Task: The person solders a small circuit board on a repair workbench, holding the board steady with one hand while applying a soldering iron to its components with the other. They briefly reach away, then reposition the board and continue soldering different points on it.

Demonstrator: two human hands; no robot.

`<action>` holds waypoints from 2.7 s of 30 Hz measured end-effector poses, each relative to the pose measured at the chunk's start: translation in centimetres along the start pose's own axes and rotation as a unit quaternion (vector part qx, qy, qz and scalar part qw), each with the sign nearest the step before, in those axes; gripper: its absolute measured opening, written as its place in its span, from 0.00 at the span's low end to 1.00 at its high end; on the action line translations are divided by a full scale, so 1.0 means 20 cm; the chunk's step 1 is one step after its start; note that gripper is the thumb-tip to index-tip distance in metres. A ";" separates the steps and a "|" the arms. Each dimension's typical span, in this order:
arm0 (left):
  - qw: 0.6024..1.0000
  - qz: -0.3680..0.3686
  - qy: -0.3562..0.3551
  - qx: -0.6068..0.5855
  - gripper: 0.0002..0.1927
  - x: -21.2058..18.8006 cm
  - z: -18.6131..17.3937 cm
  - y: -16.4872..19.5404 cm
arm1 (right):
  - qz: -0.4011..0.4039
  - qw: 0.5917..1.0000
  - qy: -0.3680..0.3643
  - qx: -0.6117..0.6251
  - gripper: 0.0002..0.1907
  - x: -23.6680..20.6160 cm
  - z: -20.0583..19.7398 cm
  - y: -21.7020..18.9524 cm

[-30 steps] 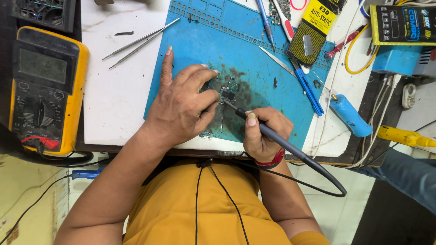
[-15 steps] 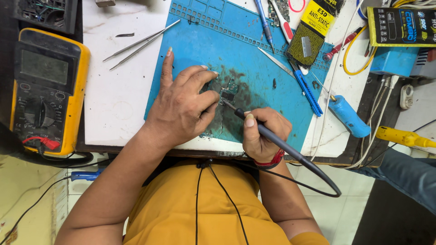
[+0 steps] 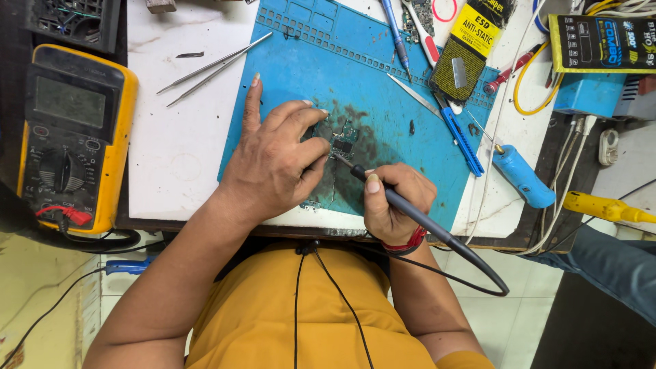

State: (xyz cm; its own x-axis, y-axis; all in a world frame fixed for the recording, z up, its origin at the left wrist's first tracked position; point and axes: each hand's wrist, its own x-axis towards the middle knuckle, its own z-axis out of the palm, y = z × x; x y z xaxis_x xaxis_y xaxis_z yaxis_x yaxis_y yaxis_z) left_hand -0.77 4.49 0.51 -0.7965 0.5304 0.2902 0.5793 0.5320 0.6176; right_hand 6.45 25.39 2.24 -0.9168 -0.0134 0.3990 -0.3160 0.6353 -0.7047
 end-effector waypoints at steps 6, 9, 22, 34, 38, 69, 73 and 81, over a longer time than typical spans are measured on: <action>1.000 0.000 0.000 0.005 0.04 0.00 0.00 0.00 | 0.000 1.000 -0.002 -0.002 0.08 0.00 0.00 0.00; 1.000 -0.001 0.002 0.004 0.04 0.00 0.00 0.00 | 0.006 1.000 -0.001 -0.004 0.07 -0.01 0.00 0.00; 1.000 -0.001 -0.007 0.011 0.03 0.00 0.00 0.00 | 0.005 1.000 0.000 -0.002 0.08 0.01 -0.01 -0.01; 1.000 -0.001 -0.002 0.008 0.04 0.00 0.00 0.00 | 0.010 1.000 0.001 -0.010 0.07 0.01 -0.01 -0.01; 1.000 -0.002 -0.004 0.009 0.03 0.00 0.00 0.00 | 0.002 1.000 0.001 -0.002 0.07 0.01 0.00 -0.01; 1.000 0.001 0.001 0.011 0.04 -0.01 0.01 0.00 | 0.057 0.994 0.090 0.026 0.09 -0.04 0.02 0.03; 0.999 0.013 0.011 0.041 0.05 -0.01 0.01 0.00 | 0.068 0.990 0.110 0.048 0.10 -0.05 0.03 0.02; 1.000 -0.011 0.014 0.011 0.17 -0.01 -0.01 0.00 | 0.061 0.993 0.099 0.036 0.10 -0.05 0.02 0.01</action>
State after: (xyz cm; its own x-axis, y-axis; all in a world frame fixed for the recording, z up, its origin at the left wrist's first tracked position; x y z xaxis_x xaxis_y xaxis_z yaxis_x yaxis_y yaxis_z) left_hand -0.65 4.29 0.52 -0.8137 0.4991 0.2978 0.5648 0.5582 0.6078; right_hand 7.16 25.25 1.52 -0.8857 0.2173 0.4102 -0.2282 0.5655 -0.7925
